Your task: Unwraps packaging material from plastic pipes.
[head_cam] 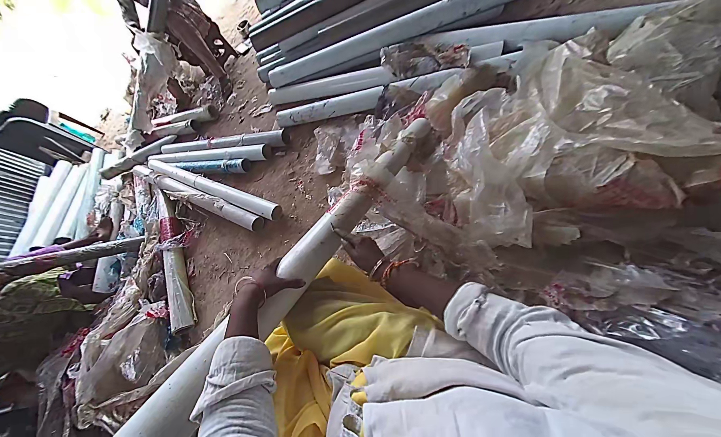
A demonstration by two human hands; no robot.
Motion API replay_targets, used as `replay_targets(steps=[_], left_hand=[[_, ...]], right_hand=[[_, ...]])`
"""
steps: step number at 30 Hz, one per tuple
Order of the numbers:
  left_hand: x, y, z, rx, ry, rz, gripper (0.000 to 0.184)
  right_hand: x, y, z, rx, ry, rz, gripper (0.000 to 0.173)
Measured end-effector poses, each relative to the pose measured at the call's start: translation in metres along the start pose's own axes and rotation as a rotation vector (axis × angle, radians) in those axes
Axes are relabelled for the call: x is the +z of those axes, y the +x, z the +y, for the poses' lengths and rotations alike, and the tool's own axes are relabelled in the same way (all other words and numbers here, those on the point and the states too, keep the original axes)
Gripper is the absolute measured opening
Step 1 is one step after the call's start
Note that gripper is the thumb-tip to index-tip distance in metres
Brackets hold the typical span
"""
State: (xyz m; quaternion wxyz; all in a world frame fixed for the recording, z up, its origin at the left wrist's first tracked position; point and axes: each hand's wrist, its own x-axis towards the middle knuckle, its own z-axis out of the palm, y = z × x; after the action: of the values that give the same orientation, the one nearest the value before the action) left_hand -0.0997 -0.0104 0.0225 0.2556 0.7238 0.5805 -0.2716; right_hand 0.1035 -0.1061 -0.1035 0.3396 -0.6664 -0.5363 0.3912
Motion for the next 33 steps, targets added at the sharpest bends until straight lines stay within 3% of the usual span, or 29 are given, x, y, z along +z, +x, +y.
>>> replay_targets(steps=[2,5,10,14,17,22,25,29,33], left_hand=[[0.000,0.001,0.000,0.004,0.004,-0.006,0.085],[0.001,0.005,-0.002,0.013,0.022,-0.009,0.086],[0.001,0.004,-0.004,0.004,0.027,-0.013,0.086],[0.000,0.007,-0.004,0.016,0.027,-0.012,0.086],[0.002,0.006,-0.006,0.017,0.022,-0.004,0.087],[0.002,0.006,-0.004,0.017,0.038,-0.004,0.089],[0.003,0.006,-0.006,-0.005,0.040,-0.013,0.090],[0.001,0.009,-0.005,-0.004,0.015,-0.023,0.090],[0.001,0.010,-0.007,-0.008,-0.005,-0.020,0.089]], right_hand=[[-0.003,0.002,-0.004,0.012,0.020,0.001,0.045],[0.003,-0.014,-0.024,-0.128,-0.001,-0.179,0.046],[-0.018,0.016,0.012,0.044,-0.019,-0.021,0.045],[-0.011,0.000,-0.004,-0.128,-0.001,-0.171,0.045],[-0.021,0.023,0.013,-0.036,0.054,-0.041,0.042],[-0.019,0.015,-0.009,-0.120,-0.156,-0.182,0.045],[-0.034,0.037,0.020,0.039,-0.090,-0.022,0.042],[-0.019,0.015,0.001,-0.099,-0.050,-0.184,0.044],[-0.025,0.034,0.022,0.058,-0.001,0.030,0.042]])
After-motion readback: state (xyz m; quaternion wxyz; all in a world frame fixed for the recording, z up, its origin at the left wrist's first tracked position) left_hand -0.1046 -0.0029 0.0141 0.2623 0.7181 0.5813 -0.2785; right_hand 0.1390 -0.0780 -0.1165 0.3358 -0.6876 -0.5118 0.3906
